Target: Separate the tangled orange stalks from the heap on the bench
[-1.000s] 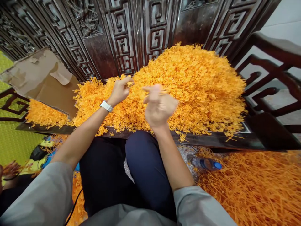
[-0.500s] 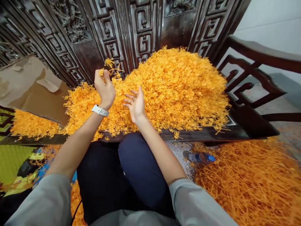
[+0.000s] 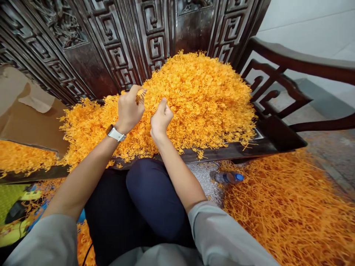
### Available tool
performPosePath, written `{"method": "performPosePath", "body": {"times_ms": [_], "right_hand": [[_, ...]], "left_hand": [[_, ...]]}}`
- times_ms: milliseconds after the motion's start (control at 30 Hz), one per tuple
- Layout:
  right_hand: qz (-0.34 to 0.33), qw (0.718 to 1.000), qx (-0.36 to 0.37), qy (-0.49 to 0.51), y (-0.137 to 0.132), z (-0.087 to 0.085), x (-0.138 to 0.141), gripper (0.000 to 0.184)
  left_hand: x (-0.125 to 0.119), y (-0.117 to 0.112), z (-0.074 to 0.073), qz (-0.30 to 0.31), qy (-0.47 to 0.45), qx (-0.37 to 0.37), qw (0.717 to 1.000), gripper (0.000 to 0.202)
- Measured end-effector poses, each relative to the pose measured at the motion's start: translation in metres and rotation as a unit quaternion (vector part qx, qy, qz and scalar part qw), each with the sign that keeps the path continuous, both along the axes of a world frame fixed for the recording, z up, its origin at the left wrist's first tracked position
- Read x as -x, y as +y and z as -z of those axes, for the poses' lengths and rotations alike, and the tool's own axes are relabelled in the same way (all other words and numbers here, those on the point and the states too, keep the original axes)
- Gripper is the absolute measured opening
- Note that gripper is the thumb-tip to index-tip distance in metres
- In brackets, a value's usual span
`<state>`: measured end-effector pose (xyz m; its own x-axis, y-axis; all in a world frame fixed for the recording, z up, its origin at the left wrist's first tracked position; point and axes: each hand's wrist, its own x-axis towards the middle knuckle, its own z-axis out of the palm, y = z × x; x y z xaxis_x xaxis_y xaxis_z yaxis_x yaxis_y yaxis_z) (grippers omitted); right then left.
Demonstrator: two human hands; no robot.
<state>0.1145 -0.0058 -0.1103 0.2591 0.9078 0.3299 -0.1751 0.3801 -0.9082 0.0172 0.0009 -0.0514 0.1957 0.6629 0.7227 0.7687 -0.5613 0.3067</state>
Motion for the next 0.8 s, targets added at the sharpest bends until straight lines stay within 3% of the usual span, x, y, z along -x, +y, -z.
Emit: {"method": "performPosePath", "body": {"times_ms": [133, 267, 333, 467, 567, 633, 800], "right_hand": [[0.029, 0.992, 0.058, 0.108, -0.030, -0.023, 0.010, 0.065], [0.063, 0.996, -0.015, 0.061, -0.067, -0.052, 0.003, 0.059], [0.076, 0.996, -0.050, 0.022, -0.070, -0.056, -0.008, 0.063], [0.122, 0.984, -0.087, -0.092, -0.036, -0.033, -0.026, 0.054], [0.151, 0.968, -0.056, -0.193, -0.010, -0.004, -0.028, 0.053], [0.156, 0.967, -0.023, -0.201, -0.007, 0.008, -0.025, 0.054], [0.072, 0.992, -0.022, -0.104, -0.028, 0.000, -0.010, 0.052]], "left_hand": [[0.025, 0.021, 0.000, -0.015, 0.016, 0.005, 1.000, 0.021], [0.069, 0.042, 0.003, -0.083, -0.076, -0.039, 0.993, 0.007], [0.092, 0.046, 0.004, -0.121, -0.137, -0.073, 0.980, 0.022], [0.108, 0.043, 0.001, -0.133, -0.173, -0.091, 0.972, 0.041], [0.096, 0.037, -0.007, -0.102, -0.166, -0.077, 0.978, 0.044], [0.086, 0.032, -0.011, -0.085, -0.163, -0.069, 0.980, 0.046], [0.072, 0.023, -0.014, -0.048, -0.159, -0.031, 0.986, 0.048]]}}
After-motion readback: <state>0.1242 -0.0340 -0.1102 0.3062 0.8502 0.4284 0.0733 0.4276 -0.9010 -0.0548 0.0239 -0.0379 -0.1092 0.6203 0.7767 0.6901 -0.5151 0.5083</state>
